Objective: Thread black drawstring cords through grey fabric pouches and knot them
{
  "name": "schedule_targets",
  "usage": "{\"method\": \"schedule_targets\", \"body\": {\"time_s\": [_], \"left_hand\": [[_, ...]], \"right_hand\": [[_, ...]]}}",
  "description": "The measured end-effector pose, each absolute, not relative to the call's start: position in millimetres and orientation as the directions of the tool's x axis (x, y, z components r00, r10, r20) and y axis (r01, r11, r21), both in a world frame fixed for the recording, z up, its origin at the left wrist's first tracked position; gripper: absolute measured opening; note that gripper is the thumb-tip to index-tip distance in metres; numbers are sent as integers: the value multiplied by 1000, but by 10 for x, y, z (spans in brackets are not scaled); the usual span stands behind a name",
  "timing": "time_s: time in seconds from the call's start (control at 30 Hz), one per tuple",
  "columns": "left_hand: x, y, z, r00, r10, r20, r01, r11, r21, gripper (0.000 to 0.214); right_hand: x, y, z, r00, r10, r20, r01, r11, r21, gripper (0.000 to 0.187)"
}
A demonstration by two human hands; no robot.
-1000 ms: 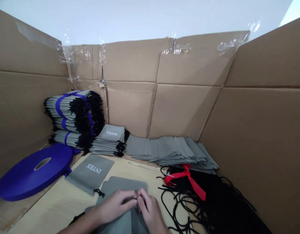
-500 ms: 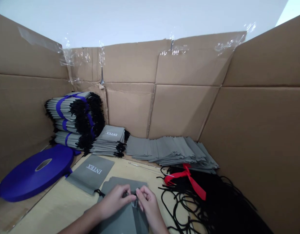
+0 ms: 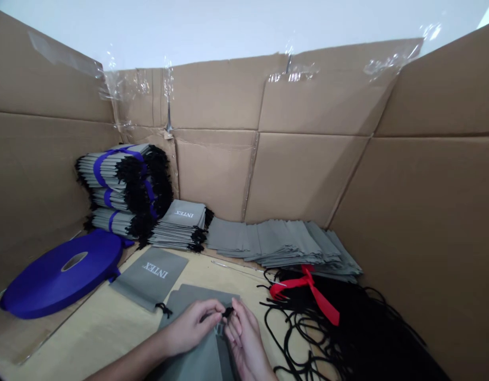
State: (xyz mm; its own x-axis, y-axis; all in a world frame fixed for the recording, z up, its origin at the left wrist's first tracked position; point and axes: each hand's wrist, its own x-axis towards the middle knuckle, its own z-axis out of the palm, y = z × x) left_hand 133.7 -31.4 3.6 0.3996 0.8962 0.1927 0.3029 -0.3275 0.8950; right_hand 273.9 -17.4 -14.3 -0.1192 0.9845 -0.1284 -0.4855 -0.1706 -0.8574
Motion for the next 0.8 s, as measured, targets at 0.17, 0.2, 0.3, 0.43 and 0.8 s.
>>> {"method": "schedule_targets", "body": {"time_s": [0.17,0.2,0.3,0.43,0.8], "left_hand": [[1296,-303,20,431,878,207,272,-345,899,29],[1287,-296,20,433,878,203,267,-340,902,29],[1270,-268,24,424,888,178,252,-304,919,27],[1253,-226,25,382,915,130,292,-253,922,25],[1227,-267,24,422,894,151,529,-378,760,27]], "right_hand": [[2728,-178,-102,-60,991,-121,-452,-135,-882,40],[2725,-176,-104,-65,993,-102,-434,-120,-893,41],[2744,-158,-127,-116,993,-16,-331,-54,-942,42],[2841,-108,-170,-193,981,15,-215,-28,-976,42],[2919,-67,-237,-270,957,108,-12,109,-994,49]]}}
